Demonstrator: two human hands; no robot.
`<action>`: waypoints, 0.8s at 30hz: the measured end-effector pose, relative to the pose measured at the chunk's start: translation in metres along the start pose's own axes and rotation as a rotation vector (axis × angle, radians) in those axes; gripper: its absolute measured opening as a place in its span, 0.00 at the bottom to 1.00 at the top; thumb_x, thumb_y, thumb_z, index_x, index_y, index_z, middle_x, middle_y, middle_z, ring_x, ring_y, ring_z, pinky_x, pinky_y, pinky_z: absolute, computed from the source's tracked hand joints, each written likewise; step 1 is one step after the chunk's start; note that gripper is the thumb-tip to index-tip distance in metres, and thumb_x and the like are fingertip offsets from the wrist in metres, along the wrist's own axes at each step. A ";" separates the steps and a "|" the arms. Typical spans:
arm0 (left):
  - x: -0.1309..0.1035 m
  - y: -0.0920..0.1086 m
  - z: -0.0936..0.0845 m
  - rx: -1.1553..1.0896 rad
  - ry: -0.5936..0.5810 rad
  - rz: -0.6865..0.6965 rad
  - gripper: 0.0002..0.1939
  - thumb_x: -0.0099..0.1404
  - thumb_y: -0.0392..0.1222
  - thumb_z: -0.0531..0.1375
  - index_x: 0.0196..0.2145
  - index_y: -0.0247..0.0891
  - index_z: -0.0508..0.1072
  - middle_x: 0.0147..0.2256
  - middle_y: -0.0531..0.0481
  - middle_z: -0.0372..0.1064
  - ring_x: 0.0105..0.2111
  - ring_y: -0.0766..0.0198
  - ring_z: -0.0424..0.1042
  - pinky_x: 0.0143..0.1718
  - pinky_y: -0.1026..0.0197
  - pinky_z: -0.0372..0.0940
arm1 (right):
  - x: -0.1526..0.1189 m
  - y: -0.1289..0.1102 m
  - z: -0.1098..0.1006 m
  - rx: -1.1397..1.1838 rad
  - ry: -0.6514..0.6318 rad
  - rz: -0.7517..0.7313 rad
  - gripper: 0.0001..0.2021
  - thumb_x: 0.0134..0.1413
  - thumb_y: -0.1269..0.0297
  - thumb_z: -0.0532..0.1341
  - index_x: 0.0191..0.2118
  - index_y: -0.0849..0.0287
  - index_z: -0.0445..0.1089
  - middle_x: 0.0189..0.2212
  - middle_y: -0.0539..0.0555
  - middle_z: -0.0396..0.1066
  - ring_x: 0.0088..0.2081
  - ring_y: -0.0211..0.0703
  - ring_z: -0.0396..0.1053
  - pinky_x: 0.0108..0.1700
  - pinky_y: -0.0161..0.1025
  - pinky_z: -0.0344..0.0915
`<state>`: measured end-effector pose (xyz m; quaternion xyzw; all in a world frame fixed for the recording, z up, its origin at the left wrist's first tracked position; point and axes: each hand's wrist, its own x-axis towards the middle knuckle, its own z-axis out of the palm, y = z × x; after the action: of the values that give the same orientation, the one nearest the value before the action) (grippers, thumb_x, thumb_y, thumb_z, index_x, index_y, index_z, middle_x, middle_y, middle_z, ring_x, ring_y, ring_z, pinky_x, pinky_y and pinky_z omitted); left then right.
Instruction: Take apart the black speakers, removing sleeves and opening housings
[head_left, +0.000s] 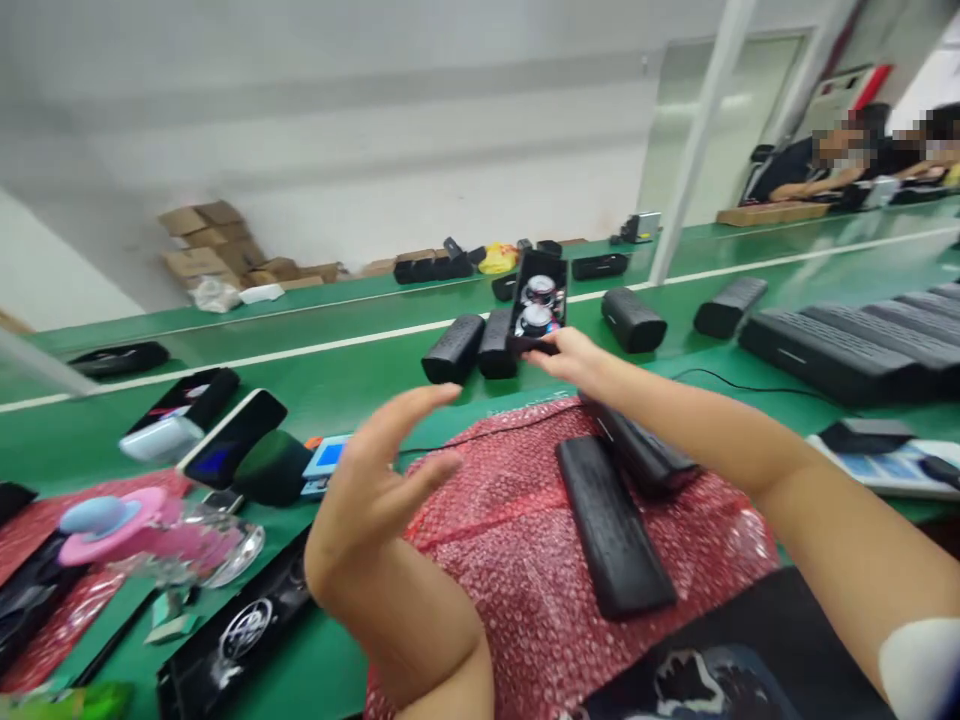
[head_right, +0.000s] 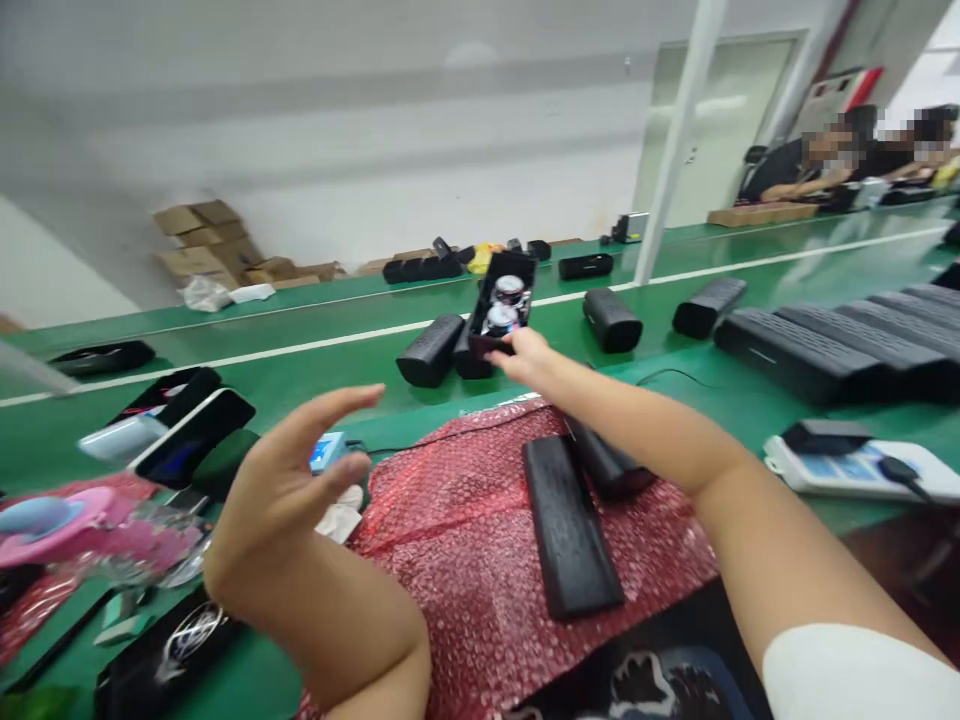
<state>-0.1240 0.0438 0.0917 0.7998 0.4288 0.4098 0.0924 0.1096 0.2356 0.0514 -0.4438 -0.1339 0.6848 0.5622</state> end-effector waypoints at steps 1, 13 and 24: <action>0.005 -0.005 0.005 0.005 0.046 -0.074 0.28 0.63 0.61 0.59 0.55 0.43 0.71 0.55 0.43 0.71 0.55 0.49 0.70 0.58 0.46 0.64 | -0.019 0.016 -0.012 -0.009 -0.044 0.052 0.12 0.64 0.65 0.58 0.51 0.63 0.66 0.44 0.56 0.70 0.41 0.41 0.72 0.39 0.40 0.73; 0.003 0.042 0.031 -0.092 -0.007 -0.145 0.27 0.59 0.59 0.63 0.52 0.43 0.72 0.53 0.44 0.71 0.55 0.48 0.69 0.59 0.44 0.60 | -0.123 0.201 -0.078 -0.134 -0.348 0.205 0.20 0.34 0.72 0.66 0.27 0.55 0.51 0.19 0.42 0.59 0.21 0.39 0.66 0.25 0.43 0.70; 0.028 0.065 0.230 -0.839 -0.171 -0.761 0.30 0.62 0.56 0.56 0.57 0.42 0.54 0.60 0.41 0.63 0.59 0.53 0.65 0.46 0.56 0.68 | -0.129 0.003 -0.191 -0.430 0.025 -0.352 0.10 0.45 0.67 0.63 0.36 0.55 0.67 0.27 0.46 0.70 0.29 0.34 0.65 0.35 0.31 0.65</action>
<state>0.0928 0.0718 -0.0086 0.5143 0.4780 0.4166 0.5774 0.2490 0.0598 -0.0005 -0.5312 -0.3442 0.5267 0.5673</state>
